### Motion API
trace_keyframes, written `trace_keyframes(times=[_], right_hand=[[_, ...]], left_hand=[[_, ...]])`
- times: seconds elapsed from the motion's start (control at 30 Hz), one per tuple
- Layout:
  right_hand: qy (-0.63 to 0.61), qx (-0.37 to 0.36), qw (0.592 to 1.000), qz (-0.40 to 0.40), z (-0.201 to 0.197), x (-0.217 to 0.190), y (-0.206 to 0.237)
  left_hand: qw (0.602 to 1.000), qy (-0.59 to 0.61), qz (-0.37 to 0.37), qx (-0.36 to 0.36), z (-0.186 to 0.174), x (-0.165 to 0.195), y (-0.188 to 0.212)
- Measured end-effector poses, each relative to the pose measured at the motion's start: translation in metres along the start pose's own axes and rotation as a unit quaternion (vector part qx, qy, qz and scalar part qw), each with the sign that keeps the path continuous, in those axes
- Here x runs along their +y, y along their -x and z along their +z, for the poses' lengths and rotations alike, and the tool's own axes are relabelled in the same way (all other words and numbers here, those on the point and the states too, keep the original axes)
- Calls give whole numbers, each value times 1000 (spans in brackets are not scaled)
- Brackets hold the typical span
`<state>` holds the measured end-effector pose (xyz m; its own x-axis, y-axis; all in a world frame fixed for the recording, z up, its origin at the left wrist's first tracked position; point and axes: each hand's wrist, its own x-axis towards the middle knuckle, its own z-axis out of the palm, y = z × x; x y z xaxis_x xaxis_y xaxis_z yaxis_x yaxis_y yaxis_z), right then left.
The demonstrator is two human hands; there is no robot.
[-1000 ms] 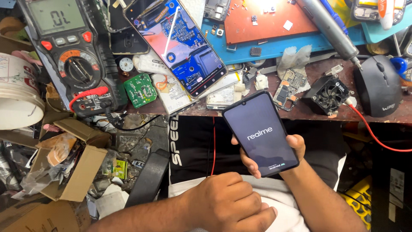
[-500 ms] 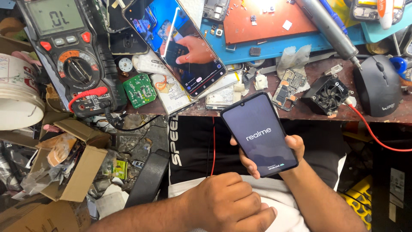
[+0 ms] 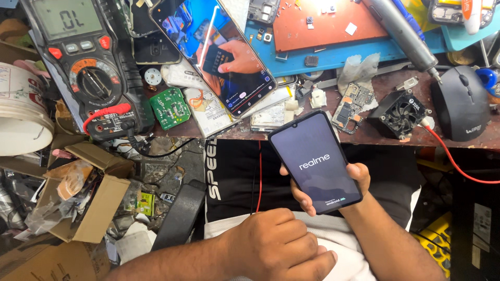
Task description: The person disassembles a smartphone, removes the back cover and internal frame, disconnects and lifts out the battery, then reassembles the phone and powers it on, holding it while it boots to the realme UI startup screen before reopening the back cover to work on the battery again.
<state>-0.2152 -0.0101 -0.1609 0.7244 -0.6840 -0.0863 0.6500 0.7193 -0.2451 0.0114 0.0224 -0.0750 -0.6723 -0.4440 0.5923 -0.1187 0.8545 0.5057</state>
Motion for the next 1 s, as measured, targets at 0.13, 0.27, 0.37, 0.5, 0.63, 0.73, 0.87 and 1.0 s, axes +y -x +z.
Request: trace_keyframes(times=[0.13,0.27,0.37,0.5,0.63,0.73,0.87,1.0], right_hand=[[-9,-1,1000,-10,-1,2,0],[-14,23,999,-27,1,3,0],[-15,14,999,-27,1,3,0],[-17,14,999,-28,-1,3,0],[-15,8,1000,-3,-2,1,0],[10,32,999,-16,0,2,-1],[-5,-4,1000,7,2,-1,-3],[0,6,1000,1,2,0,-2]], left_hand=[[1000,7,0,-5,0,0,1],[1000,5,4,-16,-1,-1,1],[1000,8,4,-15,-1,-1,1],[1000,12,-1,-12,-1,-1,1],[1000,8,-2,-15,0,0,1],[1000,5,4,-14,0,-1,1],[1000,-2,9,-21,-1,-1,2],[999,12,2,-34,-5,-1,-1]])
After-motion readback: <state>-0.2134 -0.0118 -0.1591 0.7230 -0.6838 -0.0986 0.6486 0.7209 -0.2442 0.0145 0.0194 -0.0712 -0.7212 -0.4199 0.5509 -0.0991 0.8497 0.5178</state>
